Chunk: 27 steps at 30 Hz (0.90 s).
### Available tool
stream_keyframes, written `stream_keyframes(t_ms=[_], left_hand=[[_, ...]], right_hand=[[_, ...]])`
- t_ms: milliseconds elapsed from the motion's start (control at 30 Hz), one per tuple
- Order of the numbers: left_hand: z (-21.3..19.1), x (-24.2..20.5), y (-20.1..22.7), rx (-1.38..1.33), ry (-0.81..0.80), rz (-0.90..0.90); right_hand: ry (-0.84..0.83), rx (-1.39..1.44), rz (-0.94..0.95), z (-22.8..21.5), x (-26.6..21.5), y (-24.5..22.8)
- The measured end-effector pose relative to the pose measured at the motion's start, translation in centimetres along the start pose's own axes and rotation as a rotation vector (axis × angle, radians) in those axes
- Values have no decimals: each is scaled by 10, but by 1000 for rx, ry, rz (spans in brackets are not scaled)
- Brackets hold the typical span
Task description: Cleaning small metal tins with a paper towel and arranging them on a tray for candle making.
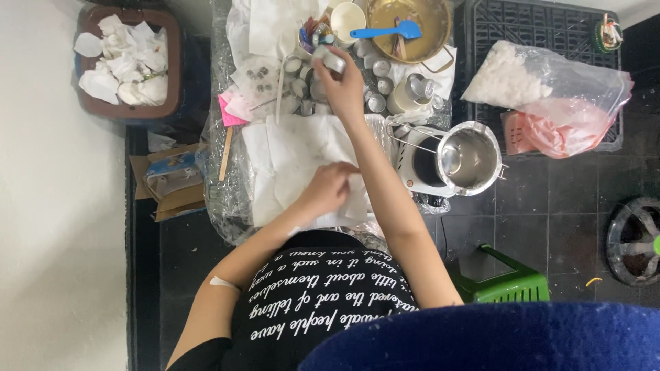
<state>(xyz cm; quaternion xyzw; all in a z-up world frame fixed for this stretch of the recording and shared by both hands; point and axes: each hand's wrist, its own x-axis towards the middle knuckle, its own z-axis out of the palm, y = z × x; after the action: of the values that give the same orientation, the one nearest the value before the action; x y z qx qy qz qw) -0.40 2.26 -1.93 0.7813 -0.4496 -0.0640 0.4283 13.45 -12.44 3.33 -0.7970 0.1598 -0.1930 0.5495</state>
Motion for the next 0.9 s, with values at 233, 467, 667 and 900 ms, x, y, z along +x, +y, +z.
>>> stream_keyframes(t_ms=[233, 467, 667, 900], left_hand=[[-44, 8, -48, -345, 143, -371], [-67, 9, -32, -1055, 91, -492], [-84, -5, -28, -616, 146, -425], [-113, -27, -42, 226, 338, -326]], right_hand=[[-94, 531, 286, 0, -77, 19], [-58, 597, 288, -9, -97, 29], [-100, 351, 44, -35, -122, 49], [-184, -128, -165, -91, -151, 37]])
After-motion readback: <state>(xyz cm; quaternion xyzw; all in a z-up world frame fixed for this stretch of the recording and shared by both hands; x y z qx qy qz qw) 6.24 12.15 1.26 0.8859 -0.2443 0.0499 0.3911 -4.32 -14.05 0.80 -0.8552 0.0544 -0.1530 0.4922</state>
